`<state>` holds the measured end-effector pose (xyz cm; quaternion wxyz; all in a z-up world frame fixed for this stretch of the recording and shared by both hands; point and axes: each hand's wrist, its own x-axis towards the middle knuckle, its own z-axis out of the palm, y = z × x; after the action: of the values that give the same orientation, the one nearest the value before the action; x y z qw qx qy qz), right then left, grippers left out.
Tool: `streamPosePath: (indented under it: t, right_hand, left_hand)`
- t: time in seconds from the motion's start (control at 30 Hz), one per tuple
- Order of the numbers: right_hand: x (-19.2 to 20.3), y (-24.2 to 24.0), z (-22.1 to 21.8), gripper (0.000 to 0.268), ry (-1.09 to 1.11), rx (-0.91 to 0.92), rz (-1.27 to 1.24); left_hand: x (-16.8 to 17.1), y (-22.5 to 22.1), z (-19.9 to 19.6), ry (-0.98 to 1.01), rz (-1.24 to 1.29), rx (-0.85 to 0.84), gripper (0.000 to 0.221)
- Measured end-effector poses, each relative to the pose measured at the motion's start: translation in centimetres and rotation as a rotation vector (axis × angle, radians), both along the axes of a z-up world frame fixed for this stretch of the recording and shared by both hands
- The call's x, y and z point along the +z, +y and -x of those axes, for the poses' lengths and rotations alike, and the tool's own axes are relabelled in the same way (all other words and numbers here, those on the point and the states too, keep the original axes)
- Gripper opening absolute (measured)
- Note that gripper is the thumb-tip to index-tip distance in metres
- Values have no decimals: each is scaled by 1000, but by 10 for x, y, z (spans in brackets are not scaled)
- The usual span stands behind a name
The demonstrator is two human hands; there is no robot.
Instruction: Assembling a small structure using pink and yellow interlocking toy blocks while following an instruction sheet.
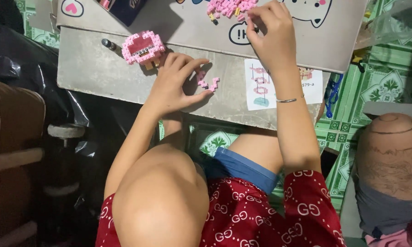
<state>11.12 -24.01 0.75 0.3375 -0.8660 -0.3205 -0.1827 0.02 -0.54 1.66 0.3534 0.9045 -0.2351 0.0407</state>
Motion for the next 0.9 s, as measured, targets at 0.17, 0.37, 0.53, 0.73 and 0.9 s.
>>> streamPosePath:
  t: [0.17,0.37,0.53,0.73,0.9]
  right_hand:
    - [2,-1,2,10,8,-14,-36]
    - [0,-5,1,10,-20,-58,8]
    - [-3,-4,-1,7,-51,-76,43]
    - [-3,-2,-1,10,-98,-93,89]
    - [-4,-2,-1,6,-154,-102,81]
  left_hand:
    - [5,-5,1,-24,-10,30,40]
    - [4,-7,2,-71,-40,50,43]
    - [6,-3,1,4,38,18,38]
    - [5,-2,1,53,145,1,21]
    - [2,0,1,56,141,-4,18]
